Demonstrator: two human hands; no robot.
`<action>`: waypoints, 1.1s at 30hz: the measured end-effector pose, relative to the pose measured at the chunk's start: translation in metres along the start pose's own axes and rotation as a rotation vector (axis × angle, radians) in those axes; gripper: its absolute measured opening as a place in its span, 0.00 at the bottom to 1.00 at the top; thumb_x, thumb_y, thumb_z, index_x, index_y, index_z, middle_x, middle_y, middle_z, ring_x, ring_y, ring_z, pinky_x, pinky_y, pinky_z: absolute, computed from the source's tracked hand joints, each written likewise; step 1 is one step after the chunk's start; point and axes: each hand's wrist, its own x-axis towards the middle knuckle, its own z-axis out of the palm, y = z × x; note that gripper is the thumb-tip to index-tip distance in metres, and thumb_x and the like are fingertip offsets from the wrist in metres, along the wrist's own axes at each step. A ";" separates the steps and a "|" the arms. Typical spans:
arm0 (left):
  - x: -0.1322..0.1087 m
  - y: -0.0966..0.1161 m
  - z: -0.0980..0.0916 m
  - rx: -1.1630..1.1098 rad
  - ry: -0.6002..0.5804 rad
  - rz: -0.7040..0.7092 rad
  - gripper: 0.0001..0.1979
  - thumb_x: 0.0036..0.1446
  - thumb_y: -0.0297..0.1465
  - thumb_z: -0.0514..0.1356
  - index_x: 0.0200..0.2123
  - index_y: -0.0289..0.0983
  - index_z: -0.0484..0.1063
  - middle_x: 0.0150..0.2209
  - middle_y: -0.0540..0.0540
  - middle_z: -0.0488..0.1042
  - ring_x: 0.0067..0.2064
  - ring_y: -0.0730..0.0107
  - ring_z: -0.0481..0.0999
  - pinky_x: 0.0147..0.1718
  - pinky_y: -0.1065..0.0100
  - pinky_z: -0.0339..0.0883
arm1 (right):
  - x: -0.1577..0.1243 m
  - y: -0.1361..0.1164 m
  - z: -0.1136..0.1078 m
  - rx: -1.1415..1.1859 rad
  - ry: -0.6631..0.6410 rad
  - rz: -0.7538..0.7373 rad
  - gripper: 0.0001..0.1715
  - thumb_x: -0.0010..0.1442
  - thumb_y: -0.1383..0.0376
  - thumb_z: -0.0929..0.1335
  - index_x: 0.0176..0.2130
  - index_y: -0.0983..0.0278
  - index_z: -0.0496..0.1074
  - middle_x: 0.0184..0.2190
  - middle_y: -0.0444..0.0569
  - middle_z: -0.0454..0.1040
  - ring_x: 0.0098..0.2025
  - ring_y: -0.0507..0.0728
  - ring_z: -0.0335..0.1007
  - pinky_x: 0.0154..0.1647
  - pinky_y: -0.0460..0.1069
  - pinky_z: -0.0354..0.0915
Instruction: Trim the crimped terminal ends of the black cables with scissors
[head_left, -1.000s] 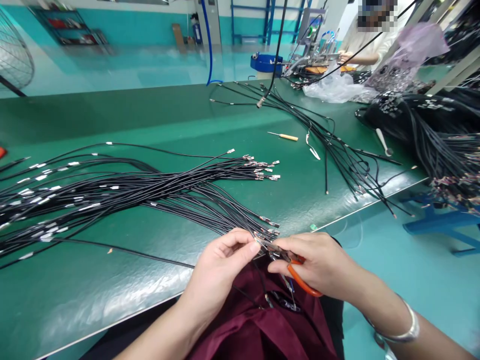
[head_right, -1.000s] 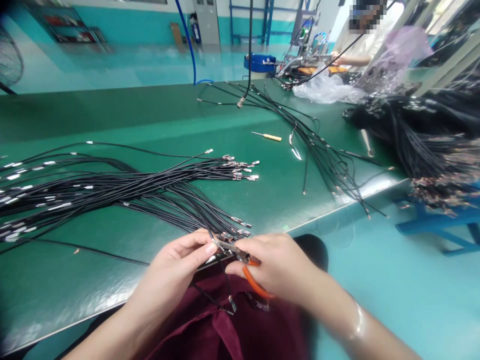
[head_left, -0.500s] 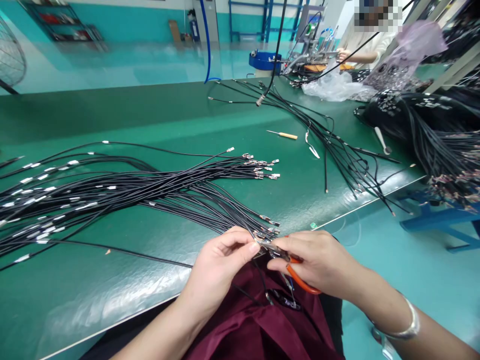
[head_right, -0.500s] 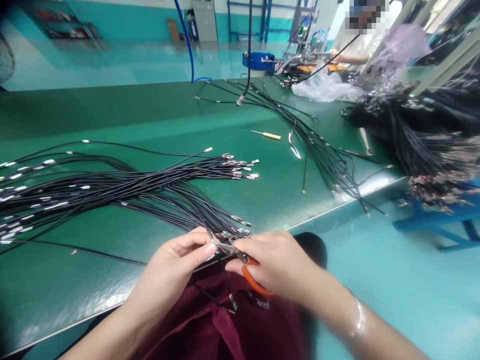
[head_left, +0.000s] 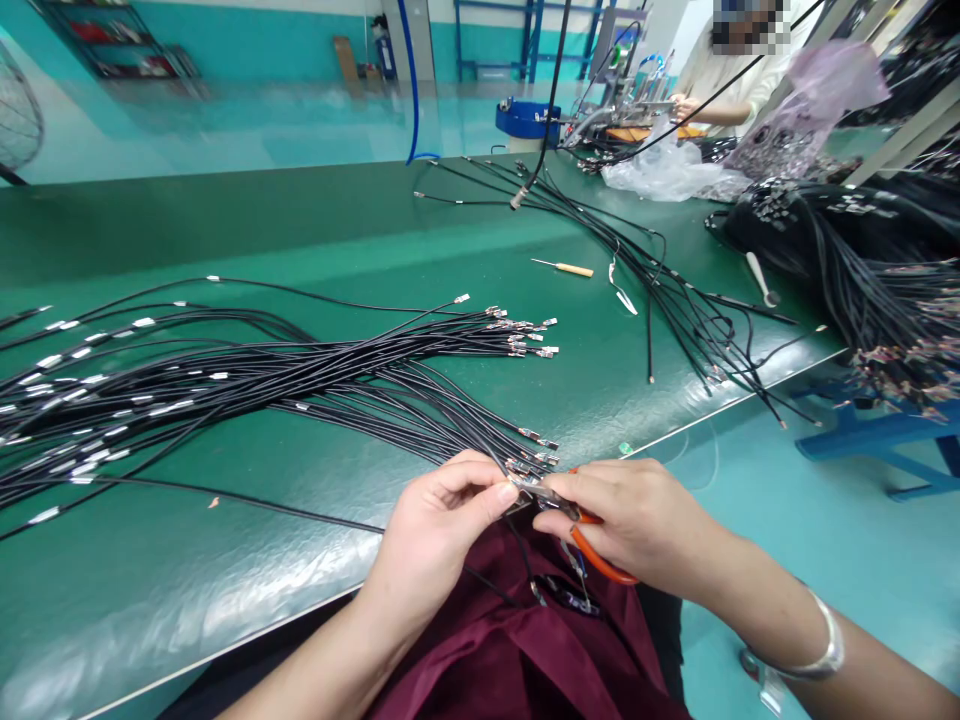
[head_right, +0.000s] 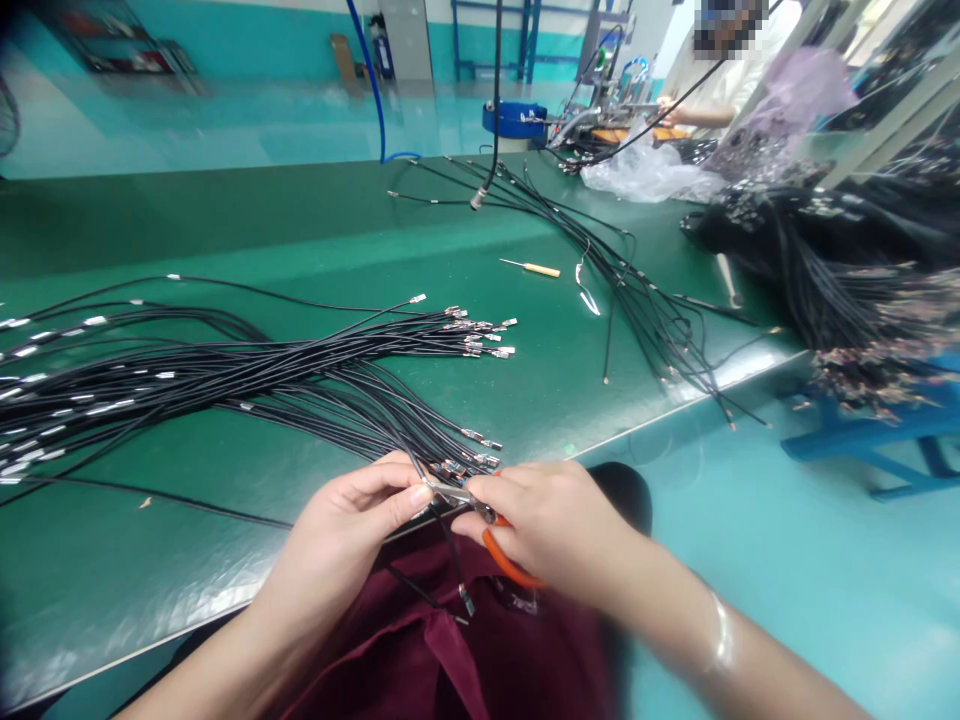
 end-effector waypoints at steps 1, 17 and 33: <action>0.000 0.001 0.000 0.010 -0.001 -0.002 0.05 0.51 0.29 0.65 0.24 0.35 0.75 0.29 0.51 0.67 0.33 0.73 0.66 0.36 0.72 0.60 | 0.000 0.000 0.000 0.002 -0.003 0.000 0.16 0.64 0.56 0.63 0.33 0.63 0.73 0.22 0.43 0.73 0.24 0.51 0.68 0.26 0.47 0.57; 0.001 -0.008 -0.001 -0.089 -0.029 -0.036 0.03 0.53 0.29 0.64 0.27 0.37 0.76 0.30 0.50 0.71 0.35 0.73 0.69 0.39 0.72 0.62 | 0.001 -0.003 0.013 0.133 0.075 0.023 0.16 0.64 0.60 0.64 0.28 0.64 0.71 0.19 0.42 0.71 0.20 0.49 0.64 0.23 0.46 0.55; 0.006 0.002 0.016 -0.254 0.025 -0.134 0.05 0.50 0.30 0.66 0.25 0.35 0.75 0.27 0.50 0.74 0.33 0.73 0.71 0.37 0.72 0.63 | 0.019 -0.014 0.005 1.199 0.211 0.606 0.11 0.50 0.65 0.72 0.34 0.64 0.68 0.26 0.41 0.71 0.26 0.48 0.67 0.28 0.44 0.65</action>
